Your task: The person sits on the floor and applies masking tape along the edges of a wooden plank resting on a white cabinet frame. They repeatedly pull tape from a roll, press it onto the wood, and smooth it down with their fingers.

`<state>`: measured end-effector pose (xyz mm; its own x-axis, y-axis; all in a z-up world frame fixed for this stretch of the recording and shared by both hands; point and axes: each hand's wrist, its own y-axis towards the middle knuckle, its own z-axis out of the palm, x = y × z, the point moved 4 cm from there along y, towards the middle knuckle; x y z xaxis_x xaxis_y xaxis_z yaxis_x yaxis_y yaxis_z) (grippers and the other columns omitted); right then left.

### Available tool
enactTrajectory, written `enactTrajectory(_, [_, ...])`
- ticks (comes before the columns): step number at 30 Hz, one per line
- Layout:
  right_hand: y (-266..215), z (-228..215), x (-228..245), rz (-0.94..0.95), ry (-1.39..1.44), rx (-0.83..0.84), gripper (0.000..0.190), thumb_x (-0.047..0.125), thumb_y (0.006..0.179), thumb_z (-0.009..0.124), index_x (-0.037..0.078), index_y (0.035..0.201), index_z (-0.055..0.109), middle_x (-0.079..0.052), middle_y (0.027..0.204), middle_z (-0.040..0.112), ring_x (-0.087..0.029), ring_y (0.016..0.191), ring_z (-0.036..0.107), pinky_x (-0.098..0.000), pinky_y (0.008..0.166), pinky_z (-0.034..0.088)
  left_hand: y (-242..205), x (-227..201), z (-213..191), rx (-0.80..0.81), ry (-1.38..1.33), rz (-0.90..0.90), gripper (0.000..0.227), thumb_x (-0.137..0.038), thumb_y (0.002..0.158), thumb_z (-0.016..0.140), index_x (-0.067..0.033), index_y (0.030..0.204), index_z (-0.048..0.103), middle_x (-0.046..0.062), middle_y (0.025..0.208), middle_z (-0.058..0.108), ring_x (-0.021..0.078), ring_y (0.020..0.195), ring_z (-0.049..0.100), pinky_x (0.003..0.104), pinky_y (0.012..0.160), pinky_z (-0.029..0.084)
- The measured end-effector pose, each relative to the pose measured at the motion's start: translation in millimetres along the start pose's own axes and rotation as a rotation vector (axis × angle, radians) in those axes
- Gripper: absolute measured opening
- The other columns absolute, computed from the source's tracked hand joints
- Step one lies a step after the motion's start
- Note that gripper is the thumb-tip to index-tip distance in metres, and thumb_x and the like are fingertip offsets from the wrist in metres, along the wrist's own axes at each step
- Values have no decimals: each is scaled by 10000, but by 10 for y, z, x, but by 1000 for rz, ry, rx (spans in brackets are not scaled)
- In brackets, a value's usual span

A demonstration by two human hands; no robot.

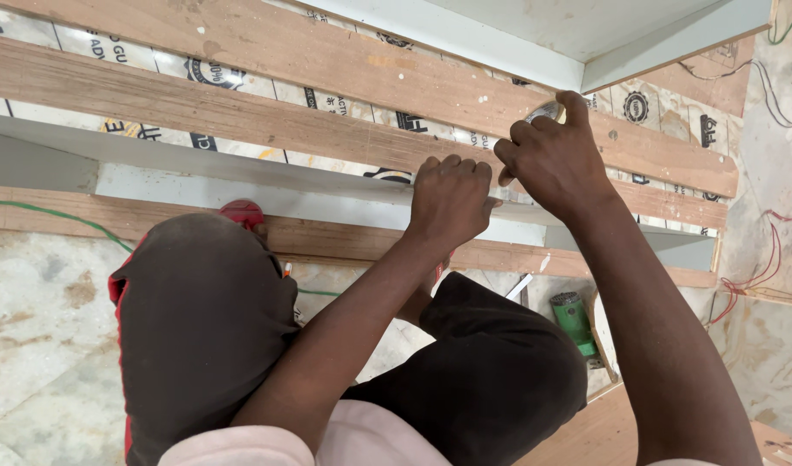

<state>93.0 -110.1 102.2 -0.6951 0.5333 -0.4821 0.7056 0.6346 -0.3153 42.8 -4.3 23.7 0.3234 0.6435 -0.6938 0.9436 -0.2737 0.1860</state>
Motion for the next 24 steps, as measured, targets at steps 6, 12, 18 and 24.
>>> enactTrajectory(6, [52, 213, -151, 0, 99, -15, 370, 504, 741, 793, 207, 950, 720, 51, 862, 684, -158, 1010, 684, -502, 1144, 347, -96, -12, -8, -142, 25, 94, 376, -353, 816, 798, -103, 1011, 595, 57, 720, 664, 232, 769, 663, 410, 721, 445])
enactTrajectory(12, [139, 544, -237, 20, 381, 9, 298, 421, 721, 829, 220, 906, 710, 57, 851, 681, -161, 1013, 669, -494, 1114, 346, -163, -31, -58, -279, 98, 197, 373, -304, 836, 741, -129, 1151, 647, 38, 725, 622, 223, 756, 632, 409, 714, 451])
enactTrajectory(18, [136, 861, -266, 54, 606, -42, 299, 426, 690, 850, 209, 851, 723, 58, 831, 698, -199, 969, 659, -459, 999, 382, -168, -3, 7, -267, 166, 250, 197, -143, 882, 689, -184, 1074, 676, 8, 698, 567, 182, 714, 598, 364, 635, 416])
enactTrajectory(24, [161, 827, -386, 125, 723, 82, 401, 540, 688, 842, 206, 879, 729, 62, 830, 690, -164, 866, 656, -416, 952, 447, -138, -11, -17, -194, 161, 245, 159, -114, 860, 680, -194, 996, 663, 11, 689, 576, 186, 720, 617, 359, 623, 415])
